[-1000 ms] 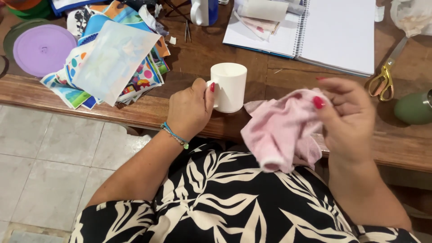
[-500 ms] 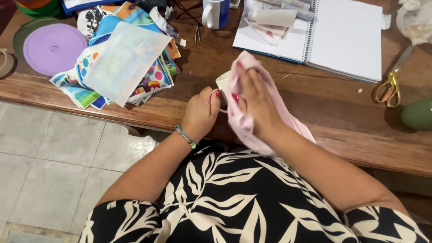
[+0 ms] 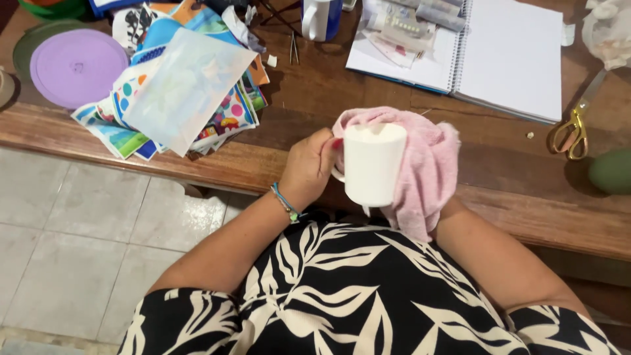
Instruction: Cleaning a mug and wrapping a printed design around it for decoration
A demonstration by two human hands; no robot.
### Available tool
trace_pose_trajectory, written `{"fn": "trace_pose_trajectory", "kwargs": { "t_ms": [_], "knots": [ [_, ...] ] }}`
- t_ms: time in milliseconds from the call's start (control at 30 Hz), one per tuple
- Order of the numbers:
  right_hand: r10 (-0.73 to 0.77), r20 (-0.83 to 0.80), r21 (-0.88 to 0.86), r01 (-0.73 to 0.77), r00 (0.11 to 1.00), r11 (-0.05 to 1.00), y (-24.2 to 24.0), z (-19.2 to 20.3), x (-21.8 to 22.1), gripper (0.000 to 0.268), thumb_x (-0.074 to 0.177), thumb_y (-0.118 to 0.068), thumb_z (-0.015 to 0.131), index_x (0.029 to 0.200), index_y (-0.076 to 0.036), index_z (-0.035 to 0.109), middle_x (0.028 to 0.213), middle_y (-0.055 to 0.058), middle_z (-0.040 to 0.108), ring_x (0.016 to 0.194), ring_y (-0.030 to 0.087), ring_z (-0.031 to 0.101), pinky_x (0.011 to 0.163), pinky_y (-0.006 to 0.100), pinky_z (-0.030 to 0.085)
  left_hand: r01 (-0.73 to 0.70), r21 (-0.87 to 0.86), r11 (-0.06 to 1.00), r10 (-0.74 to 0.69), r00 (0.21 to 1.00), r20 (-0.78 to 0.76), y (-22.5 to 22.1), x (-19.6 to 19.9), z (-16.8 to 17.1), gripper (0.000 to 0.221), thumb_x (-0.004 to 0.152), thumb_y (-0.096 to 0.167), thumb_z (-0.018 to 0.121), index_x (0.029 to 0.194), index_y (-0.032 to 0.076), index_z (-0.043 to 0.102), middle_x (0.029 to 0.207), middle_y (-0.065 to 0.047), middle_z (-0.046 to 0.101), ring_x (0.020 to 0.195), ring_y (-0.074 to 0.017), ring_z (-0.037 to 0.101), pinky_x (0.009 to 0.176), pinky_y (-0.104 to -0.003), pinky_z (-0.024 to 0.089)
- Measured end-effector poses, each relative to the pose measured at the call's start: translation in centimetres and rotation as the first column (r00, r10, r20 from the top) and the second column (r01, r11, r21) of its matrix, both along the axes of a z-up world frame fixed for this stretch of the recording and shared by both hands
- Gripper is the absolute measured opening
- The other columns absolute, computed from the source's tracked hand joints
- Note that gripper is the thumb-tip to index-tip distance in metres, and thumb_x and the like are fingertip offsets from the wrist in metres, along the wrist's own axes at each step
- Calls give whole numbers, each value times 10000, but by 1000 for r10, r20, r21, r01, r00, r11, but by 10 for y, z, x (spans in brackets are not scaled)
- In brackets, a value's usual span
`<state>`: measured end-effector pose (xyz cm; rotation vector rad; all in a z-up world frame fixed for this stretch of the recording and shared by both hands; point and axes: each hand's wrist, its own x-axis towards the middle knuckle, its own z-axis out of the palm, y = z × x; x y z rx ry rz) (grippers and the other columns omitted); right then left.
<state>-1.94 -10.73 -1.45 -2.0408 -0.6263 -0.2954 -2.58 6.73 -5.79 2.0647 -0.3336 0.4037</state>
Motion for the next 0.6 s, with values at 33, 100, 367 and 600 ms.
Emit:
{"fn": "trace_pose_trajectory", "kwargs": {
  "t_ms": [33, 100, 367, 600],
  "knots": [
    [-4, 11, 3, 4, 1000, 1000, -2, -2, 0, 686, 943, -55, 662, 1530, -21, 310, 1489, 339, 409, 1325, 553, 487, 1081, 562, 445, 30, -50, 998, -30, 1000, -3, -3, 1, 2, 362, 1070, 378, 429, 839, 123, 541, 669, -216, 596, 759, -474, 655, 619, -503, 548],
    [-12, 31, 7, 11, 999, 1000, -7, -8, 2, 677, 943, -65, 669, 1520, -12, 319, 1480, 339, 413, 1327, 551, 483, 1087, 561, 437, 60, -103, 993, -60, 998, -5, -6, 4, 0, 366, 1072, 364, 456, 810, 122, 538, 651, -193, 587, 745, -454, 655, 627, -465, 552],
    [-51, 121, 32, 47, 991, 998, -23, -19, 2, 647, 944, -106, 696, 1478, 24, 354, 1446, 338, 427, 1332, 544, 469, 1113, 559, 404, 60, -245, 968, -75, 996, -54, 2, 18, -14, 418, 1091, 329, 483, 738, 110, 532, 583, -164, 572, 596, -310, 586, 613, -418, 522],
    [-93, 154, 52, 86, 984, 995, -37, -34, -6, 630, 945, -142, 720, 1441, 55, 385, 1416, 337, 439, 1337, 539, 457, 1136, 558, 375, 112, -125, 986, -123, 989, -83, -7, 1, -12, 417, 1055, 387, 528, 744, 111, 525, 618, -183, 549, 610, -369, 577, 593, -420, 521]
  ]
}}
